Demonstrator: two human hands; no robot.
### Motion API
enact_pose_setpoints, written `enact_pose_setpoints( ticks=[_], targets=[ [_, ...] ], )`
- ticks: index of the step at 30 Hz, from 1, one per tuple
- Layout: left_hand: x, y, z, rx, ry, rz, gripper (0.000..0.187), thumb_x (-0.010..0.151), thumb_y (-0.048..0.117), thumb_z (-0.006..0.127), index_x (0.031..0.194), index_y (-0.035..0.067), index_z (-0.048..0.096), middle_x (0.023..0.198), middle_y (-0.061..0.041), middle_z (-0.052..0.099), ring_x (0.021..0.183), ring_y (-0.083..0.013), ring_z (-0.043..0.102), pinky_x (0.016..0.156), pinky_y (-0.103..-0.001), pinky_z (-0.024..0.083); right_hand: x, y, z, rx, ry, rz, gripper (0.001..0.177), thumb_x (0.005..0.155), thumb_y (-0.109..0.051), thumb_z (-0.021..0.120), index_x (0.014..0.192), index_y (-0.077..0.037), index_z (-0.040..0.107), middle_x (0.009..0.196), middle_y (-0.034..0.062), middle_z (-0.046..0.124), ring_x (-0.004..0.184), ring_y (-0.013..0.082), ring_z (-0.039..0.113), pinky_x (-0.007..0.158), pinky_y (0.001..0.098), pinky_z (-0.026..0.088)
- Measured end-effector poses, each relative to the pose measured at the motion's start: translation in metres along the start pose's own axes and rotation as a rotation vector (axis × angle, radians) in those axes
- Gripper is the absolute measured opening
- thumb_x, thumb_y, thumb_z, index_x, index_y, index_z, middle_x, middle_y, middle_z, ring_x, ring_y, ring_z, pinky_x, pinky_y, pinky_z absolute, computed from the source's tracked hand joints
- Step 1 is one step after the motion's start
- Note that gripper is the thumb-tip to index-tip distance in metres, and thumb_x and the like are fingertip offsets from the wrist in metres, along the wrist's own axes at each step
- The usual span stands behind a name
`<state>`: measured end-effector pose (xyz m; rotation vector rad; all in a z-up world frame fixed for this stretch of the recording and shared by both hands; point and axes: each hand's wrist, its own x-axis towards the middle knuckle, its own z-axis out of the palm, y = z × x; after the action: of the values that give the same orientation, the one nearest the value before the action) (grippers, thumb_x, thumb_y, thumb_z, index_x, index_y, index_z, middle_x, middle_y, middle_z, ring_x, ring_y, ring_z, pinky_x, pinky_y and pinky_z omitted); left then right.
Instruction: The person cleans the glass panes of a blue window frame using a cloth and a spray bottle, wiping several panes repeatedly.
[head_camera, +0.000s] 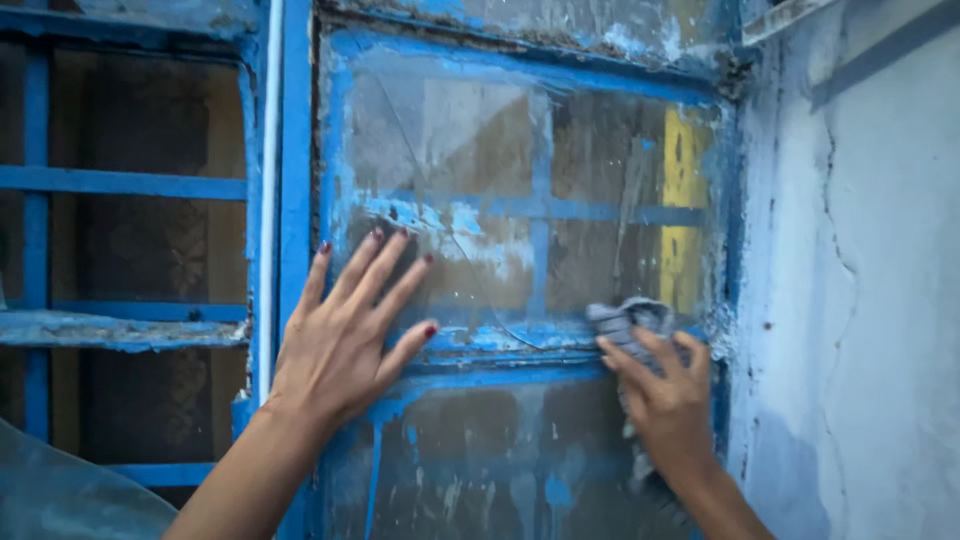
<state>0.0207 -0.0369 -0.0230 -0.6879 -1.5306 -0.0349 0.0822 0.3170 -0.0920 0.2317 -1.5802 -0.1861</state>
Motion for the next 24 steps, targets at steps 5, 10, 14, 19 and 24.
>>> enact_pose_setpoints(
  ticks=[5,10,14,19,24],
  targets=[
    [0.042,-0.014,0.006,0.069,0.048,-0.109,0.065,0.103,0.059,0.034,0.155,0.022,0.043,0.165,-0.007,0.034,0.153,-0.0253,0.029,0.126,-0.052,0.014,0.032,-0.02,-0.008,0.126,-0.098,-0.294,0.051,0.07,-0.005,0.074,0.119,-0.022,0.075,0.124,0.0042,0.068,0.115,0.0369,0.054,0.102,0.0472,0.045],
    [0.082,-0.05,0.015,0.221,0.051,-0.065,0.067,0.103,0.063,0.025,0.157,0.025,0.037,0.167,-0.006,0.028,0.153,-0.0247,0.023,0.126,-0.051,0.006,0.096,0.043,0.001,0.029,0.054,-0.285,0.039,0.094,-0.004,0.07,0.126,-0.027,0.072,0.144,-0.0046,0.064,0.126,0.0246,0.059,0.115,0.0497,0.04],
    [0.087,-0.07,0.018,0.215,0.105,-0.032,0.068,0.101,0.064,0.025,0.158,0.027,0.036,0.165,-0.005,0.029,0.152,-0.0251,0.02,0.125,-0.052,0.004,0.161,0.084,0.021,-0.149,0.213,0.092,0.058,0.097,-0.036,0.075,0.151,-0.021,0.058,0.155,0.0204,0.046,0.133,0.0532,0.041,0.108,0.0662,0.029],
    [0.083,-0.068,0.017,0.126,0.117,-0.07,0.067,0.103,0.062,0.03,0.158,0.025,0.039,0.165,-0.005,0.035,0.156,-0.0251,0.022,0.127,-0.053,0.009,0.187,0.053,0.058,0.013,0.284,0.269,0.063,0.099,-0.039,0.07,0.158,-0.026,0.05,0.154,0.0261,0.046,0.141,0.0512,0.04,0.115,0.0606,0.029],
    [0.084,-0.068,0.017,0.117,0.168,-0.055,0.067,0.103,0.061,0.034,0.157,0.021,0.041,0.163,-0.008,0.038,0.153,-0.0266,0.025,0.124,-0.054,0.013,0.194,-0.015,0.05,0.204,0.138,0.213,0.048,0.097,-0.02,0.065,0.144,-0.031,0.059,0.14,0.0057,0.067,0.131,0.0336,0.059,0.115,0.0471,0.043]
  ],
)
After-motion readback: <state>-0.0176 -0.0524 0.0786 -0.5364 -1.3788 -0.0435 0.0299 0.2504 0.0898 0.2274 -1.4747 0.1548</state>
